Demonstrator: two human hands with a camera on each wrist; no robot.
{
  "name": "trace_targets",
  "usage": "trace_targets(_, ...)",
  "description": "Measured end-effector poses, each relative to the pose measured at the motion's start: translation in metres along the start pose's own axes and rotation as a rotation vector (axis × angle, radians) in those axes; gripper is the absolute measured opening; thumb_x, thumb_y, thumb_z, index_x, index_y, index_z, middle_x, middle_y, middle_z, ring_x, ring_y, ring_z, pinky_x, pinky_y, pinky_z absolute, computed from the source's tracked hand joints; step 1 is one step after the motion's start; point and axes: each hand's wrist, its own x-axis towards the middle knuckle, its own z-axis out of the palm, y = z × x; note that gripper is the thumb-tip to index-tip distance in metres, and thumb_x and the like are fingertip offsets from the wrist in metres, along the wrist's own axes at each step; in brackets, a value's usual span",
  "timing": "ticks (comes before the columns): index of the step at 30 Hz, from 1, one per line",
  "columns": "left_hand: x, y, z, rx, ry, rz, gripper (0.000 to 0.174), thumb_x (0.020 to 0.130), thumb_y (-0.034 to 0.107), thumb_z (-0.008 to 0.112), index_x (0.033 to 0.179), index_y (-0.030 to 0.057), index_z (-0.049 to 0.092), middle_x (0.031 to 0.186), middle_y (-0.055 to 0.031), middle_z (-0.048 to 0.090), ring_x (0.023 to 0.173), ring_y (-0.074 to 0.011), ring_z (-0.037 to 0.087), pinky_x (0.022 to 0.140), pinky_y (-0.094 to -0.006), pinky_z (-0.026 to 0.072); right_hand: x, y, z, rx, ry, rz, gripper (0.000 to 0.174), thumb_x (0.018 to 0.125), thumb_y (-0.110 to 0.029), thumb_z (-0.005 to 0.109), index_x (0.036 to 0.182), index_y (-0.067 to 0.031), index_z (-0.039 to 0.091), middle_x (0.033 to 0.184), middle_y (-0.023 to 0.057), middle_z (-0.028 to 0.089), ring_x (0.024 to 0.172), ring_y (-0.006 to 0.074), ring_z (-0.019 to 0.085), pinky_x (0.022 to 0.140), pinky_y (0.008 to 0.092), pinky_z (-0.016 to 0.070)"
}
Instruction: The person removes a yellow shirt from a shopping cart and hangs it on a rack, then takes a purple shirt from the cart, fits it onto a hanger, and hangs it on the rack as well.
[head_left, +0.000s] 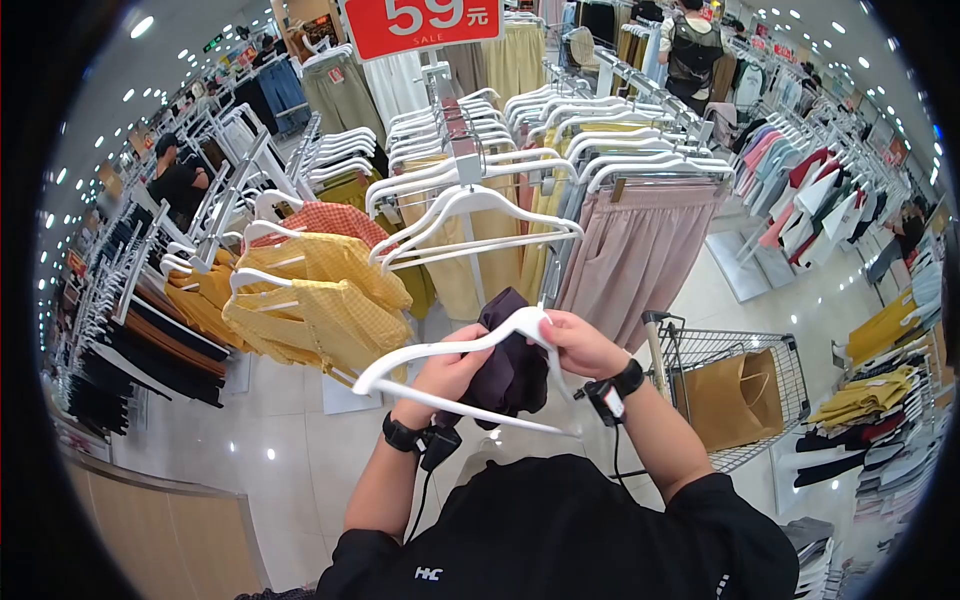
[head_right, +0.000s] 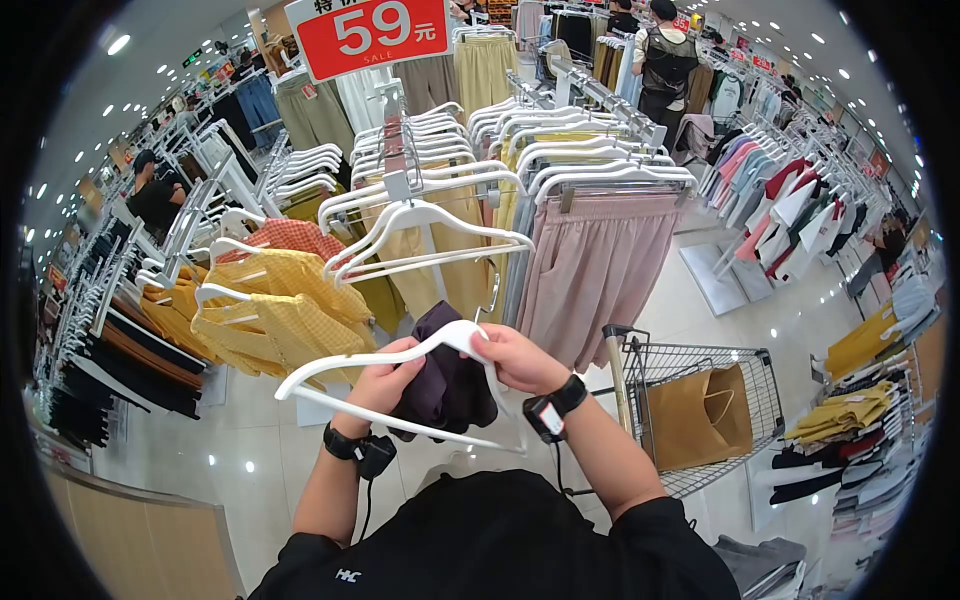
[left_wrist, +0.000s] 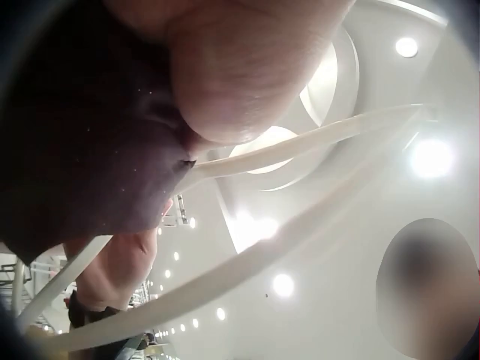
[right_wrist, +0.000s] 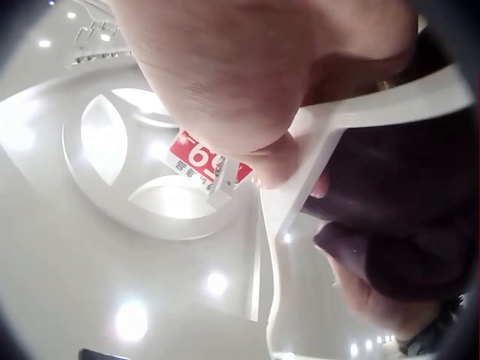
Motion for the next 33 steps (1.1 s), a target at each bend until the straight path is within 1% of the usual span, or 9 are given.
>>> trace_targets(2, 0.002, -0.003, -0.009, 0.078, 0.046, 0.006, 0.011, 0.099, 0.014, 0.056, 0.099, 0.0030, 0.058, 0.085, 0.0066, 0.051, 0.079, -0.0033, 0.044, 0.069, -0.0205, 0.0395, 0.013, 0.004, 0.002, -0.132, 0.059, -0.075, 0.040, 0.097, -0.029, 0.058, 0.124, 0.0013, 0.056, 0.114, 0.0056, 0.064, 0.102, 0.0132, 0.060, 0.094, 0.0297, 0.0461)
trace_targets(6, -0.005, -0.001, -0.041, 0.003, 0.276, 0.078, 0.025, 0.102, 0.014, 0.048, 0.120, 0.0026, 0.059, 0.097, 0.0019, 0.058, 0.088, -0.0048, 0.053, 0.082, -0.0199, 0.0446, -0.009, -0.016, -0.012, 0.265, 0.185, -0.210, 0.034, 0.101, -0.035, 0.049, 0.110, -0.0036, 0.056, 0.104, 0.0045, 0.062, 0.098, 0.0174, 0.060, 0.092, 0.0344, 0.0490)
trace_targets(9, -0.010, -0.002, -0.072, 0.107, 0.423, 0.139, 0.018, 0.101, 0.013, 0.051, 0.108, -0.0005, 0.060, 0.096, 0.0005, 0.061, 0.087, -0.0068, 0.055, 0.082, -0.0222, 0.0448, -0.020, -0.015, -0.044, 0.340, -0.008, -0.268, 0.038, 0.103, -0.042, 0.040, 0.094, -0.0066, 0.051, 0.093, 0.0030, 0.057, 0.094, 0.0159, 0.059, 0.086, 0.0323, 0.0494)
trace_targets(13, -0.009, 0.020, -0.075, 0.119, 0.475, 0.175, 0.013, 0.098, 0.006, 0.050, 0.101, -0.0023, 0.060, 0.091, -0.0008, 0.063, 0.086, -0.0082, 0.057, 0.081, -0.0232, 0.0456, -0.035, -0.020, -0.043, 0.275, 0.119, -0.319, 0.036, 0.104, -0.040, 0.039, 0.093, -0.0071, 0.049, 0.089, 0.0053, 0.057, 0.091, 0.0183, 0.060, 0.085, 0.0343, 0.0489)
trace_targets(18, 0.008, 0.024, -0.070, -0.021, 0.394, 0.114, 0.011, 0.095, 0.006, 0.054, 0.101, -0.0015, 0.060, 0.091, -0.0018, 0.063, 0.086, -0.0091, 0.057, 0.081, -0.0253, 0.0466, -0.049, -0.021, -0.068, 0.182, -0.113, -0.364, 0.034, 0.103, -0.038, 0.042, 0.101, -0.0060, 0.053, 0.098, 0.0063, 0.062, 0.101, 0.0214, 0.061, 0.094, 0.0386, 0.0489)
trace_targets(22, 0.015, 0.058, -0.056, 0.539, 0.249, 0.014, 0.018, 0.086, 0.014, 0.069, 0.093, -0.0020, 0.065, 0.083, -0.0038, 0.065, 0.078, -0.0108, 0.060, 0.074, -0.0274, 0.0491, -0.060, -0.009, -0.100, 0.336, -0.150, -0.357, 0.041, 0.103, -0.035, 0.042, 0.128, -0.0046, 0.052, 0.118, 0.0083, 0.063, 0.115, 0.0242, 0.059, 0.104, 0.0420, 0.0449)
trace_targets(25, 0.024, 0.057, -0.055, 0.686, 0.140, 0.027, 0.016, 0.085, 0.013, 0.070, 0.088, -0.0026, 0.067, 0.074, -0.0047, 0.064, 0.071, -0.0110, 0.059, 0.068, -0.0265, 0.0483, -0.063, -0.010, -0.082, 0.262, -0.036, -0.397, 0.039, 0.103, -0.035, 0.042, 0.126, -0.0043, 0.052, 0.118, 0.0087, 0.063, 0.115, 0.0230, 0.058, 0.104, 0.0406, 0.0445)
trace_targets(29, 0.030, 0.067, -0.050, 0.477, 0.260, 0.188, 0.013, 0.091, 0.009, 0.064, 0.095, -0.0024, 0.066, 0.082, -0.0008, 0.065, 0.077, -0.0079, 0.058, 0.071, -0.0240, 0.0473, -0.074, 0.007, -0.122, 0.285, -0.002, -0.388, 0.038, 0.101, -0.033, 0.048, 0.126, -0.0049, 0.053, 0.124, 0.0124, 0.060, 0.119, 0.0272, 0.055, 0.106, 0.0445, 0.0408)
trace_targets(33, 0.036, 0.094, -0.038, 0.220, 0.237, 0.284, 0.020, 0.094, 0.016, 0.063, 0.095, -0.0042, 0.066, 0.082, 0.0041, 0.059, 0.074, -0.0056, 0.052, 0.067, -0.0221, 0.0426, -0.081, -0.039, -0.079, 0.104, 0.262, -0.554, 0.036, 0.099, -0.037, 0.051, 0.110, -0.0030, 0.056, 0.118, 0.0136, 0.061, 0.118, 0.0292, 0.054, 0.102, 0.0422, 0.0428)
